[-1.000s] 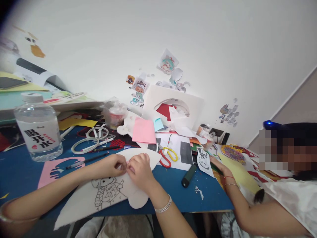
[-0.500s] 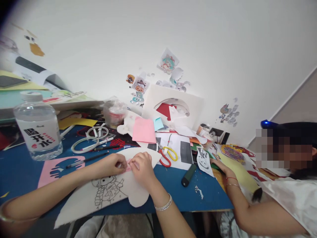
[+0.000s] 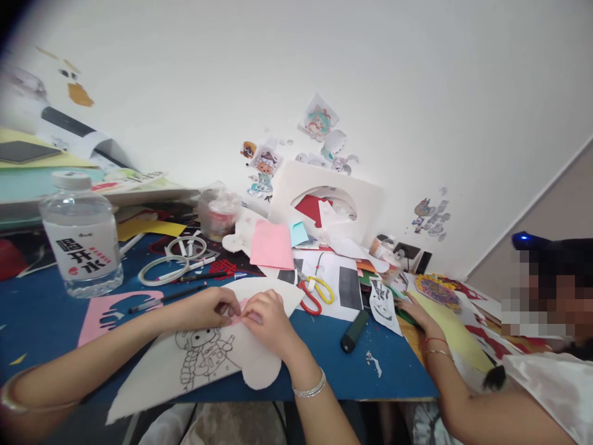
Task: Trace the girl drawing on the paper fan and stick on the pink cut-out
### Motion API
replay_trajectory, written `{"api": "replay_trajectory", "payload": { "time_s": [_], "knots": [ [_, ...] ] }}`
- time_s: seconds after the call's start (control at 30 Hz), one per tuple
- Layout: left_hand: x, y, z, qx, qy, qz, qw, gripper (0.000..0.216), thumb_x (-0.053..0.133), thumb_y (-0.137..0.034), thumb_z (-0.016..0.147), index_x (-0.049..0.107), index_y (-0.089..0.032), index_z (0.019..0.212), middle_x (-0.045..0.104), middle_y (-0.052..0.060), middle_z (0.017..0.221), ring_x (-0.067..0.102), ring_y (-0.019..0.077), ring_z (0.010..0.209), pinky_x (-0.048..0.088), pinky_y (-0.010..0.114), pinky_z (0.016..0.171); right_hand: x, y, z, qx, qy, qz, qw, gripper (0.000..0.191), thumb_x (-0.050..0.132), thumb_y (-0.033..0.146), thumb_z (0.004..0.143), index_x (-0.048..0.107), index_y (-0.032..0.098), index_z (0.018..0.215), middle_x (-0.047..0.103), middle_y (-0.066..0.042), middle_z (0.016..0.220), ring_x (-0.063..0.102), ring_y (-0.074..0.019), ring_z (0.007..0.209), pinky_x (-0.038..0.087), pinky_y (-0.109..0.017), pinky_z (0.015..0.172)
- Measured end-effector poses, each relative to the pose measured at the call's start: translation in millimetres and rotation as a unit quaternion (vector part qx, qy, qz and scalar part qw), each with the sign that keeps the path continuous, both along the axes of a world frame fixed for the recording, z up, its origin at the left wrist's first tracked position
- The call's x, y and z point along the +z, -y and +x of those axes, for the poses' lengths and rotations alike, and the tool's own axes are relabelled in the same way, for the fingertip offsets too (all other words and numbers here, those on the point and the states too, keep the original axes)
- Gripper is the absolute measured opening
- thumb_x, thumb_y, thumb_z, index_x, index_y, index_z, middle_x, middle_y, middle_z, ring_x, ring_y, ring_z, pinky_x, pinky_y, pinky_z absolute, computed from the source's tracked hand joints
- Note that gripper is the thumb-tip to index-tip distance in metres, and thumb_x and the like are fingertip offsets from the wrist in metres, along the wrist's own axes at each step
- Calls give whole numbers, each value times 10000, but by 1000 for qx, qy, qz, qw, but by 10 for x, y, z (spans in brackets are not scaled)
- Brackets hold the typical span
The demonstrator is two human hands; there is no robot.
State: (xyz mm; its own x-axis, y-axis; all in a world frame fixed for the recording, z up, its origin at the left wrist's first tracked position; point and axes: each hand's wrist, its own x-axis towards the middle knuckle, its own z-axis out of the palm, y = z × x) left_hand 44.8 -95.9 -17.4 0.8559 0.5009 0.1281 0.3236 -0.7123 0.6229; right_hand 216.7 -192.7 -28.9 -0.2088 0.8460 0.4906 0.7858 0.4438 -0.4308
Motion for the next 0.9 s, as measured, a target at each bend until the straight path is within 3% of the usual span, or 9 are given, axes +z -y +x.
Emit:
{"api": "replay_trajectory", "payload": {
  "time_s": [0.3,0.63,0.9],
  "knots": [
    [-27,-28,-10,-21,10,5,1000,286,491,-152,598,689,-191,800,629,11,749,548,135,677,391,211,594,-23,38,43,48,32,-8,998,266,642,61,735,695,255,909,637,-10,914,498,-182,933,390,-342,868],
    [-38,-31,-15,-29,8,8,1000,266,518,-178,623,688,-178,828,642,21,787,555,138,686,400,210,597,-53,108,95,88,64,16,994,268,615,113,738,695,249,955,586,-38,1015,458,-195,986,396,-359,883],
    [-62,-57,-5,-33,-3,15,999,283,518,-142,619,685,-182,844,631,22,798,557,139,691,406,210,593,-58,168,114,79,68,-3,995,241,623,129,749,704,253,940,561,-38,1085,434,-204,1032,387,-371,910]
  ]
}}
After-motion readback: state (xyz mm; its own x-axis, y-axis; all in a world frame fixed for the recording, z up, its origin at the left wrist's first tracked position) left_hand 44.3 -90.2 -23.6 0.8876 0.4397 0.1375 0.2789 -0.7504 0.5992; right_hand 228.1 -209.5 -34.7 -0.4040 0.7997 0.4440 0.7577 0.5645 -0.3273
